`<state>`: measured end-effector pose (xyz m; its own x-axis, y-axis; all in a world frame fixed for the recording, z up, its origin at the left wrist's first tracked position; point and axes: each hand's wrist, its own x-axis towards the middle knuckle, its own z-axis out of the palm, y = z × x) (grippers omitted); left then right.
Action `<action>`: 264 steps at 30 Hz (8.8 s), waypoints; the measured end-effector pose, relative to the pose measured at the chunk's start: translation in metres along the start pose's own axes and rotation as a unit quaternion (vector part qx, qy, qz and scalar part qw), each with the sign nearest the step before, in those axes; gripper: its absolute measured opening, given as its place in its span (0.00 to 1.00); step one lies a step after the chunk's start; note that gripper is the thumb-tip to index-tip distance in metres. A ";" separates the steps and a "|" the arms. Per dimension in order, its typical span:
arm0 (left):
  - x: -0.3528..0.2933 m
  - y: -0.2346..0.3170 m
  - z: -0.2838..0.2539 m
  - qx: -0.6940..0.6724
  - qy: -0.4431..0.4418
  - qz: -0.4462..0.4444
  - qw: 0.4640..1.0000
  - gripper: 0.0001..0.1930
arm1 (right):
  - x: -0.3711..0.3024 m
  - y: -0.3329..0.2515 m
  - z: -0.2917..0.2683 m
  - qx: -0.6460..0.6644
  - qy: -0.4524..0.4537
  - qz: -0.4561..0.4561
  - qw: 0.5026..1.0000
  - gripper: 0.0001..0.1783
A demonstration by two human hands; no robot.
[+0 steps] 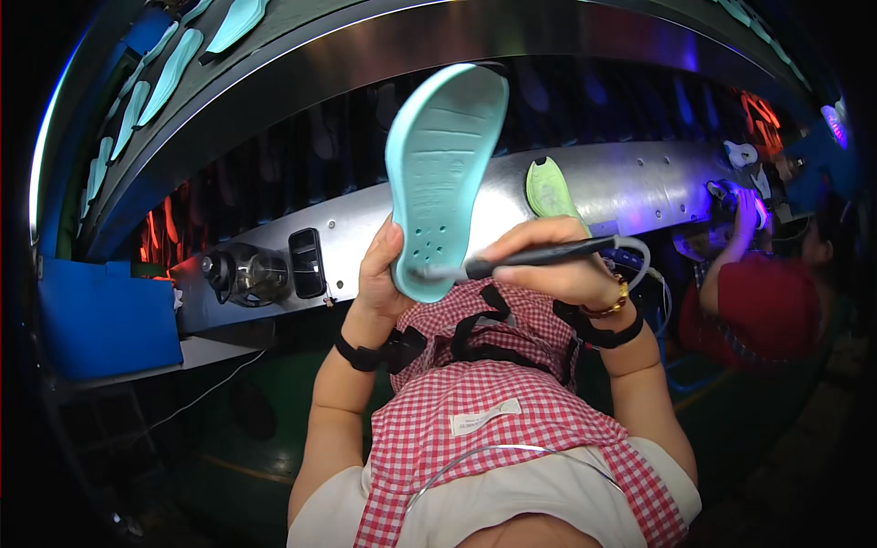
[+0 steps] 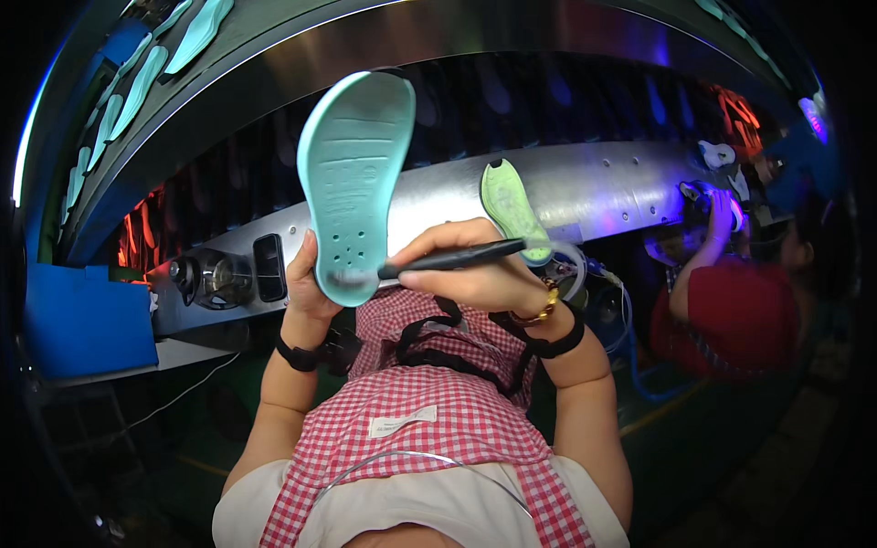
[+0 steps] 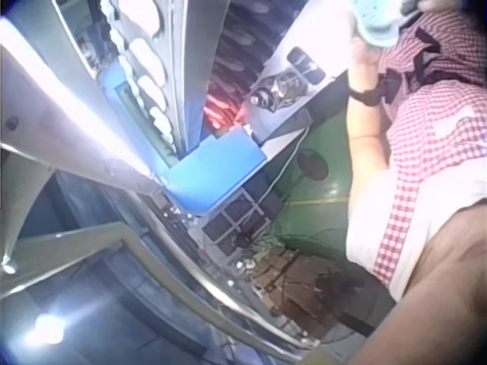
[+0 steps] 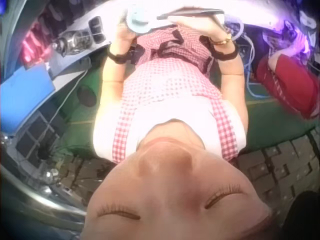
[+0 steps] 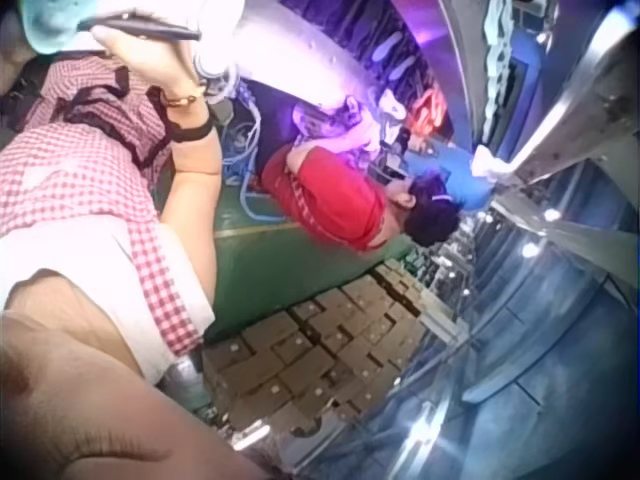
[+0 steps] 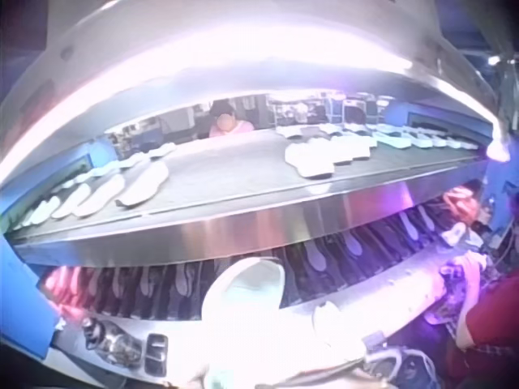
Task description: Apply adhesive to the surface of shoe soles using a handheld brush on a production line.
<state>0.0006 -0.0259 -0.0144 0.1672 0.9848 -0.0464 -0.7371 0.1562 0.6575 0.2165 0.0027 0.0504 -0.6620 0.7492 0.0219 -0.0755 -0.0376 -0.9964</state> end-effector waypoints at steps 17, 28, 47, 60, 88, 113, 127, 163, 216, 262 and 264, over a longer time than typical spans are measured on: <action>0.013 0.027 0.001 0.122 -0.011 -0.265 0.956 0.25 | 0.013 0.003 -0.027 -0.150 -0.229 -0.155 0.949 0.11; 0.004 0.038 0.000 0.158 -0.023 -0.247 0.956 0.28 | 0.007 0.023 -0.046 -0.146 -0.158 -0.178 0.960 0.12; 0.001 -0.001 -0.008 -0.141 0.036 -0.054 0.988 0.37 | -0.020 -0.002 0.000 -0.131 0.025 -0.171 0.976 0.12; 0.007 -0.002 -0.019 -0.102 0.032 0.030 0.994 0.44 | -0.007 0.020 0.030 -0.293 -0.058 -0.198 0.934 0.11; 0.000 0.027 0.042 -0.123 0.017 0.081 0.989 0.37 | 0.005 0.042 0.024 0.337 0.021 -0.028 0.941 0.09; 0.005 0.027 0.032 -0.034 -0.023 0.062 0.997 0.34 | 0.018 0.001 0.004 -0.090 -0.032 -0.093 0.991 0.10; 0.018 0.021 0.015 0.096 0.034 -0.242 0.965 0.20 | 0.022 0.001 -0.033 -0.267 -0.273 -0.144 0.913 0.10; 0.003 -0.022 0.005 -0.129 0.133 -0.176 0.967 0.23 | 0.023 0.069 -0.016 -0.308 0.373 -0.267 0.834 0.10; -0.003 0.005 0.047 -0.132 -0.145 -0.090 0.977 0.44 | -0.062 0.049 -0.075 0.291 0.344 -0.063 0.891 0.12; 0.015 -0.005 0.022 -0.041 0.154 0.119 0.980 0.41 | 0.006 -0.008 -0.003 -0.056 -0.116 -0.152 0.980 0.12; 0.019 -0.005 0.014 -0.018 0.191 0.140 0.971 0.42 | 0.011 -0.002 -0.004 -0.083 0.021 -0.120 0.989 0.11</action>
<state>0.0166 -0.0090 -0.0077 -0.2923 0.9445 -0.1500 -0.7419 -0.1250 0.6587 0.2124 0.0138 0.0524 -0.6084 0.7498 0.2602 -0.1015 0.2517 -0.9625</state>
